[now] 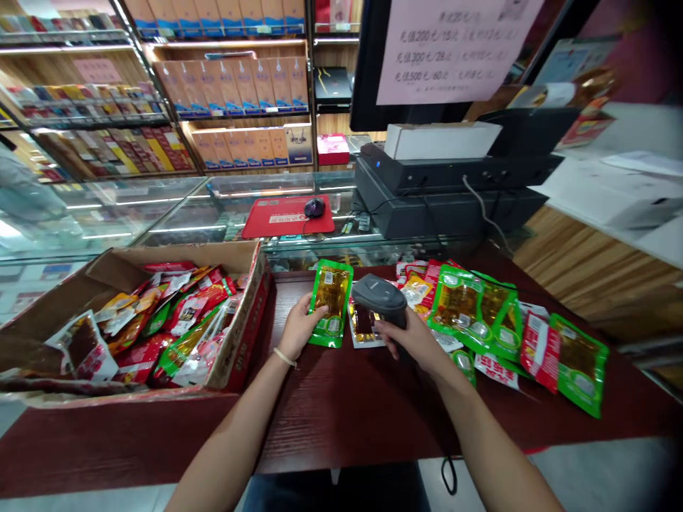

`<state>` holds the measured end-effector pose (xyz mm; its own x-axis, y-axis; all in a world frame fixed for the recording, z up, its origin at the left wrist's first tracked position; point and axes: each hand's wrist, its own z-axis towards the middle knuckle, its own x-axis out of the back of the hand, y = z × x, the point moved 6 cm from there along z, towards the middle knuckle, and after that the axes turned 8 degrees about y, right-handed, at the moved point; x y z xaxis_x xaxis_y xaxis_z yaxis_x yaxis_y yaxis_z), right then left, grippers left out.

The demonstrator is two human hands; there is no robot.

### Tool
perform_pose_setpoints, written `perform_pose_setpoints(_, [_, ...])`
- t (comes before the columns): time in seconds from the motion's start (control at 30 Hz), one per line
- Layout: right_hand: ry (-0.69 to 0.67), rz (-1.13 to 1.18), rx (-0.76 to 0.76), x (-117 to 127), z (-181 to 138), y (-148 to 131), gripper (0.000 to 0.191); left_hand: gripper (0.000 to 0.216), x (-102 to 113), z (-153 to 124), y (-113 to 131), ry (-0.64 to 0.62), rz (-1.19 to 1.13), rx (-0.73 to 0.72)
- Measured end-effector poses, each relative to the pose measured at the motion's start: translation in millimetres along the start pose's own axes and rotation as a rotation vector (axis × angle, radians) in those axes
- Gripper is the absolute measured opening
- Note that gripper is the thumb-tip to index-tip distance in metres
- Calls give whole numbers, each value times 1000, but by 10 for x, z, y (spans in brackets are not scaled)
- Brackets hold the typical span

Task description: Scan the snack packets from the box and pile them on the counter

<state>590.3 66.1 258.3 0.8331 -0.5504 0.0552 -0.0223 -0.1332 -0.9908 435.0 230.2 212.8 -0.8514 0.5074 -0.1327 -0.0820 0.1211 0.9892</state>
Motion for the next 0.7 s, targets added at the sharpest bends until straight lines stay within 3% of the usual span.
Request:
perform_pose_setpoints(0.13, [104, 134, -22, 130, -20, -110, 39, 50, -40, 6, -15, 2, 12, 34])
perform_pose_setpoints(0.27, [271, 224, 11, 441, -189, -261, 40, 43, -250, 56, 70, -19, 34, -15])
perform_pose_setpoints(0.5, [445, 331, 61, 1051, -606, -281, 38, 33, -1029, 397, 184, 15, 260, -227])
perform_pose_setpoints(0.6, [466, 352, 66, 1194, -747, -264, 36, 31, -1416, 609, 102, -23, 455, -235])
perform_pose_setpoints(0.7, [475, 364, 56, 1280, -854, -247, 37, 36, -1671, 794, 0, -34, 608, -222])
